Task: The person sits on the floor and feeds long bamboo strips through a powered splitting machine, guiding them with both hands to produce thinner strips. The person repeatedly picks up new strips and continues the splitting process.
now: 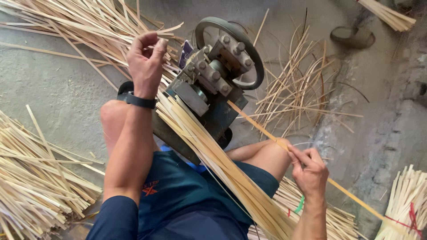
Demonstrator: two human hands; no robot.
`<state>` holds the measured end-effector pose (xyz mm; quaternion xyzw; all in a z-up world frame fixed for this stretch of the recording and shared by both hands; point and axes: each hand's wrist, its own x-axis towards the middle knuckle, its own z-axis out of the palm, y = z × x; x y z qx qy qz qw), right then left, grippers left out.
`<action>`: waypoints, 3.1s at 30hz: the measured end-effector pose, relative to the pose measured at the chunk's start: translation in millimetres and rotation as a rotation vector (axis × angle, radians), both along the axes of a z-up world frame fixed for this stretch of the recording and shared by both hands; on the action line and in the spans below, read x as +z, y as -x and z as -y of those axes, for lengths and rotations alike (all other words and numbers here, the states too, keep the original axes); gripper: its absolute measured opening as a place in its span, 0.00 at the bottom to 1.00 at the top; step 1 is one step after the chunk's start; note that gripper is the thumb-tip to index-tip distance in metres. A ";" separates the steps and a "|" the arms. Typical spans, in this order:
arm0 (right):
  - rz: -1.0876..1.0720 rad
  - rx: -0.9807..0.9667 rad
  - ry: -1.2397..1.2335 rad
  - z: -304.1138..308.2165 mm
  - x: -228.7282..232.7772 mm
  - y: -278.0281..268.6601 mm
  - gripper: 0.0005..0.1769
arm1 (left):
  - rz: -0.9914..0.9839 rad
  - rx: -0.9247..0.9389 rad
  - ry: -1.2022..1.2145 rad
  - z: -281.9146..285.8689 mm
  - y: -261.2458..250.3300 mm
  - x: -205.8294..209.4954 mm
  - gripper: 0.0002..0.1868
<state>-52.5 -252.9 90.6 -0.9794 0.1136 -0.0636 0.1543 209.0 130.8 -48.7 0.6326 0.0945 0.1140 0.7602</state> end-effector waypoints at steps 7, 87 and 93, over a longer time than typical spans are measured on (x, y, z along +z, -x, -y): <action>0.071 0.125 -0.159 -43.6 -36.5 -34.9 0.15 | 0.002 -0.088 0.087 8.5 -4.5 -12.2 0.18; 0.032 0.066 -0.208 -22.7 -53.5 -25.5 0.11 | -0.205 -0.061 0.124 -11.2 -16.6 -25.4 0.41; -0.050 -0.003 -0.348 -14.7 -63.0 -23.2 0.12 | -0.327 -0.130 0.299 7.8 -14.6 -15.5 0.70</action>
